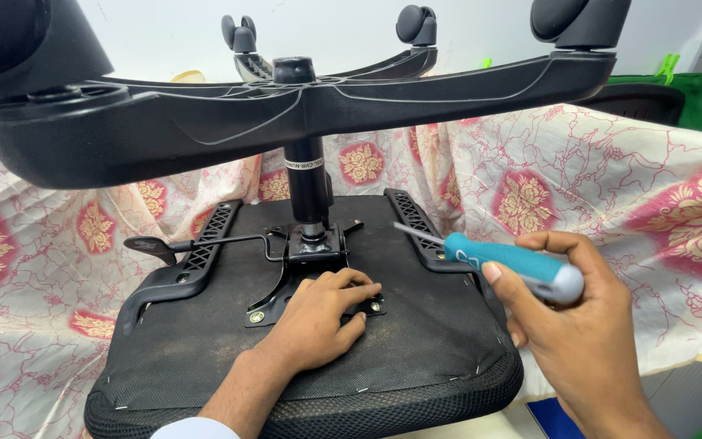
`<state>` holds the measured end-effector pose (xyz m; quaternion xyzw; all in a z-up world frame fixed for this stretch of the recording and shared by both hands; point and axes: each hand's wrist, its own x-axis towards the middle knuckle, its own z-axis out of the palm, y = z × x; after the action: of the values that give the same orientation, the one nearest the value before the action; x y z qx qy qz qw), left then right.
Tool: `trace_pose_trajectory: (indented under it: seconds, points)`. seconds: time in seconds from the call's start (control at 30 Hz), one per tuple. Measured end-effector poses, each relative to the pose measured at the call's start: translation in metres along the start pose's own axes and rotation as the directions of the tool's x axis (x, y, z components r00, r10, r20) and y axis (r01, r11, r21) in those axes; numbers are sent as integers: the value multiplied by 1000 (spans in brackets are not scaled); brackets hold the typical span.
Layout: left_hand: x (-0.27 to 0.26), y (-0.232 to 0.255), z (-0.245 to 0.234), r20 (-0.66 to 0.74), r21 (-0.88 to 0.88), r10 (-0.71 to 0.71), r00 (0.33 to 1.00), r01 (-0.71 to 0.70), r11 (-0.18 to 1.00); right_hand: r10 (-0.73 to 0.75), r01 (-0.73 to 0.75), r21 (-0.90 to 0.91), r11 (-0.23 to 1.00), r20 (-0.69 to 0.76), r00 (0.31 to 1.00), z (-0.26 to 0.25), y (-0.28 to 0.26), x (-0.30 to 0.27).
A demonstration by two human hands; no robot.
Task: The person uses a screwdriver to tighten screws on the underside of an office chair seat, securing the seat to the chair base. The person works methodically on each screw to complete the assembly.
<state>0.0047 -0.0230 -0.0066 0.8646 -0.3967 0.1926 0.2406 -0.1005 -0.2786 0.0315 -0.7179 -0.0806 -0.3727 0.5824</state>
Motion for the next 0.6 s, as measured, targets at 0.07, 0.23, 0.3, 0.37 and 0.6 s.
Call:
trace_pose_trajectory:
  seconds: [0.07, 0.23, 0.3, 0.37, 0.6]
  points:
    - [8, 6, 7, -27, -19, -159, 987, 158, 987, 3, -3, 93, 996, 1, 1000, 7, -6, 11]
    - [19, 5, 13, -65, -130, -347, 935, 337, 932, -72, 72, 56, 996, 5, 997, 20, -19, 38]
    - [21, 1, 13, -42, -218, -400, 916, 382, 898, -212, 217, -37, 976, 110, 971, 27, -25, 54]
    - [19, -5, 12, -40, -301, -364, 931, 336, 892, -104, 107, -16, 994, 143, 984, 34, -29, 65]
    - [14, -10, 16, -19, -351, -405, 914, 373, 859, -201, 228, -119, 966, 206, 958, 57, -34, 69]
